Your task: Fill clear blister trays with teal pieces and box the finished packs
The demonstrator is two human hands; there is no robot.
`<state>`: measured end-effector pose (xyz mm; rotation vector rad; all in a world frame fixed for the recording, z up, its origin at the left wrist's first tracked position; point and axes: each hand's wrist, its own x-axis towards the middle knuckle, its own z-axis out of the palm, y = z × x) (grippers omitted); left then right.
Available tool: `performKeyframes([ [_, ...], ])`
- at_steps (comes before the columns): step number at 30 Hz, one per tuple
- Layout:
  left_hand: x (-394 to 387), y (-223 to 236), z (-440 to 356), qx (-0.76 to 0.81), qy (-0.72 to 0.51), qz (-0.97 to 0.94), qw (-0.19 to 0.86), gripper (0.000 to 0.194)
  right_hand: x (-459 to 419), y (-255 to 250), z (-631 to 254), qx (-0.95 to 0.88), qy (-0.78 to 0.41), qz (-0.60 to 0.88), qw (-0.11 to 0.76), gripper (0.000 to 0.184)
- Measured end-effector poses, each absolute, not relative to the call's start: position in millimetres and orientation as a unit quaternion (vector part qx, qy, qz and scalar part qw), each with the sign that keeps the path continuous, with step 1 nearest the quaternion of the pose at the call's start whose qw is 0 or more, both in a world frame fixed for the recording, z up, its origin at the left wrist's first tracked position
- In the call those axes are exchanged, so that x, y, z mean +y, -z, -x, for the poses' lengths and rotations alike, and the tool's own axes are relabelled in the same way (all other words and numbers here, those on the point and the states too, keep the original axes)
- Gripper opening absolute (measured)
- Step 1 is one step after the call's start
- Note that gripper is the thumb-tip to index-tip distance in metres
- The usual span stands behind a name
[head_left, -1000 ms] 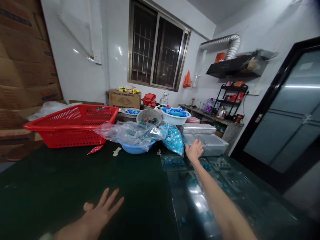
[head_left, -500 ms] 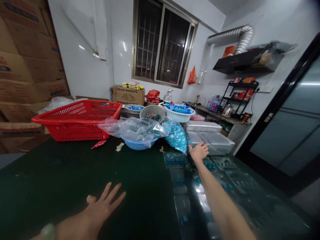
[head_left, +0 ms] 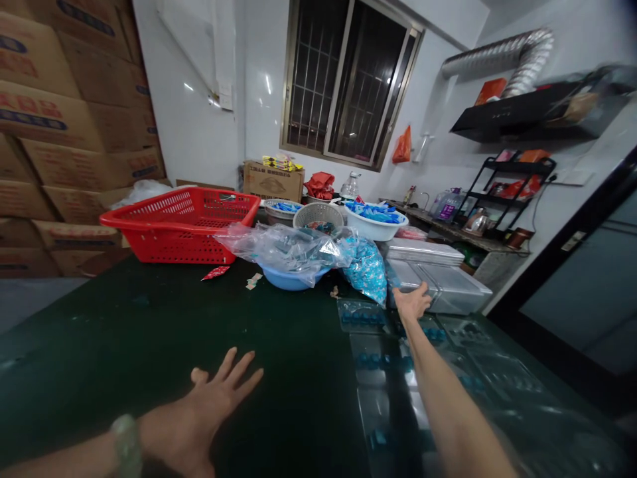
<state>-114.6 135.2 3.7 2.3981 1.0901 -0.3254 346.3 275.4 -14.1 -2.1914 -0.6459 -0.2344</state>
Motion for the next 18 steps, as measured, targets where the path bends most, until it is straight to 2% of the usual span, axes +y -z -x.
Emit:
performKeyframes([
  [10,136.6,2.2,118.3,0.387,0.107,-0.884,0.239,0.135,272.5,26.4,-360.0,-0.237,0.124,0.845,0.464,0.081],
  [18,133.0,-11.3,110.7,0.408,0.140,-0.868,0.248,0.139,257.0,27.2,-354.5,-0.235,0.149,0.822,0.496,0.079],
])
